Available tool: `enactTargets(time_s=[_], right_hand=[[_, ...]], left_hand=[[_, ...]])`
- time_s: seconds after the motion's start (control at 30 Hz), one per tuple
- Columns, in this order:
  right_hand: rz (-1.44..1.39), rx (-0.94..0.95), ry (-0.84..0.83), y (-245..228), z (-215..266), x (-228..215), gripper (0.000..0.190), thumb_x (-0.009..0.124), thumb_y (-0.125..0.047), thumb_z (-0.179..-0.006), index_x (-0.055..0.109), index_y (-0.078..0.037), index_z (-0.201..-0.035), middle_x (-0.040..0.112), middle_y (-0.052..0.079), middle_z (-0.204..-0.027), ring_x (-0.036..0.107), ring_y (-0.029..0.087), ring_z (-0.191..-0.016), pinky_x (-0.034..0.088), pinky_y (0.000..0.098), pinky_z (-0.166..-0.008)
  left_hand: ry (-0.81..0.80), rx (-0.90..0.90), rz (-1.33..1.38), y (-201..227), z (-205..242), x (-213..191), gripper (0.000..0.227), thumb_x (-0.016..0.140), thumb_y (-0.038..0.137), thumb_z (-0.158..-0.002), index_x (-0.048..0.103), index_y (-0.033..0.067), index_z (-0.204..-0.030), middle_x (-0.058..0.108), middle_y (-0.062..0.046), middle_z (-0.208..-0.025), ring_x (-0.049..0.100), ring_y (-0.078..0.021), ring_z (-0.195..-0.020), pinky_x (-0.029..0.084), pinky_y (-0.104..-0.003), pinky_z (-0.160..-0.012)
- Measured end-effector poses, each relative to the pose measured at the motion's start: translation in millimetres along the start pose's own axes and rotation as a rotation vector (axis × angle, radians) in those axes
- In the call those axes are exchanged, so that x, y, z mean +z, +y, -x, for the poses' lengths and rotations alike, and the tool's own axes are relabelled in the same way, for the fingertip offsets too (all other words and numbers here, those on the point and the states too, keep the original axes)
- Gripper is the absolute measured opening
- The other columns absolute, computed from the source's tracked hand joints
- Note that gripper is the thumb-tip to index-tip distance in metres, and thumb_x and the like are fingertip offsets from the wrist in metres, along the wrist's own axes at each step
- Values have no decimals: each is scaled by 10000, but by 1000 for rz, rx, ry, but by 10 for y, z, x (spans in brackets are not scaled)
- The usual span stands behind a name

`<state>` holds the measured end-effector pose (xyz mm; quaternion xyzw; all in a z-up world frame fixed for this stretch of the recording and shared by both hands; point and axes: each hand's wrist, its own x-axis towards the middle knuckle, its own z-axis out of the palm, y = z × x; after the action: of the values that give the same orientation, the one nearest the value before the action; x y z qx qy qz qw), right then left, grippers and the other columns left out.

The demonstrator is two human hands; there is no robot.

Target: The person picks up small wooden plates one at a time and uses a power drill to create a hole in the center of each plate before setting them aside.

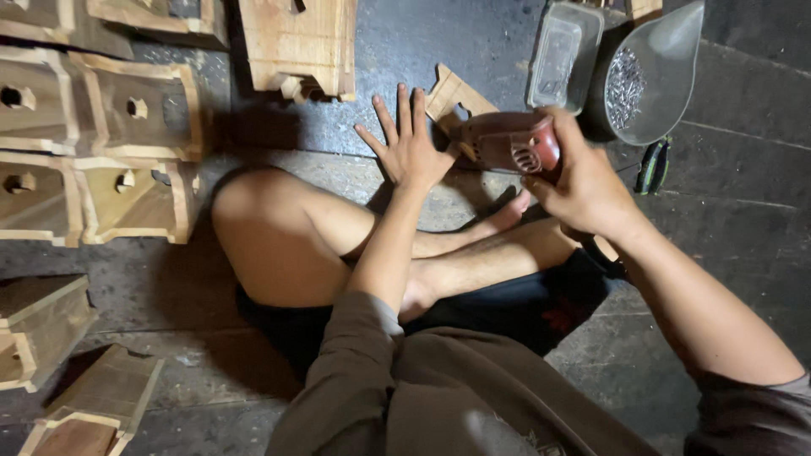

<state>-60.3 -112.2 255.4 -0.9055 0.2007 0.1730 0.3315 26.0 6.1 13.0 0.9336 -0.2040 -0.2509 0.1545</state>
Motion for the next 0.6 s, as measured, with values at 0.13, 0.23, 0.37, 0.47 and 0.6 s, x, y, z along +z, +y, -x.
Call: enactTargets(time_s=[0.13,0.23,0.37,0.47,0.6], right_hand=[[57,209,46,-72,62,66,889,751,-173,-811,323,-264,-1585,655,362,-1187,584,623,-1112,431,690,-1017],[35,187,91,-77,133,24,840,762,-197,-810,379,-238,-1557,651,359,-1201,585,613,-1119,435,697,-1000],[35,185,150,44,376,-129,832,763,-152,-793,409,-178,-1545,653,244,-1257,608,448,-1122,435,546,-975],[8,131,282,270,671,-255,832,775,-140,-781,418,-101,-1532,608,140,-1386,580,281,-1216,413,388,-1006],[-89,58,436,510,930,-236,794,758,-70,-791,426,-3,-1510,539,171,-1468,502,265,-1321,373,386,-1105]], left_hand=[[125,-12,82,7,80,63,1131,676,814,-766,224,271,-1649,105,17,-1749,-20,-394,-1597,-39,-746,-1192],[220,-11,108,14,78,54,1124,723,778,-721,293,255,-1618,186,12,-1734,67,-394,-1597,-26,-746,-1196],[151,-18,117,-18,22,16,1150,789,700,-690,281,240,-1614,112,-16,-1730,10,-379,-1589,-59,-769,-1168],[162,145,80,-61,-131,17,1120,767,605,-710,257,212,-1627,53,-74,-1725,-47,-403,-1570,-63,-817,-1123],[-95,604,-242,71,-329,-620,958,720,309,-815,235,237,-1638,26,-2,-1724,-77,-396,-1559,-27,-735,-1193]])
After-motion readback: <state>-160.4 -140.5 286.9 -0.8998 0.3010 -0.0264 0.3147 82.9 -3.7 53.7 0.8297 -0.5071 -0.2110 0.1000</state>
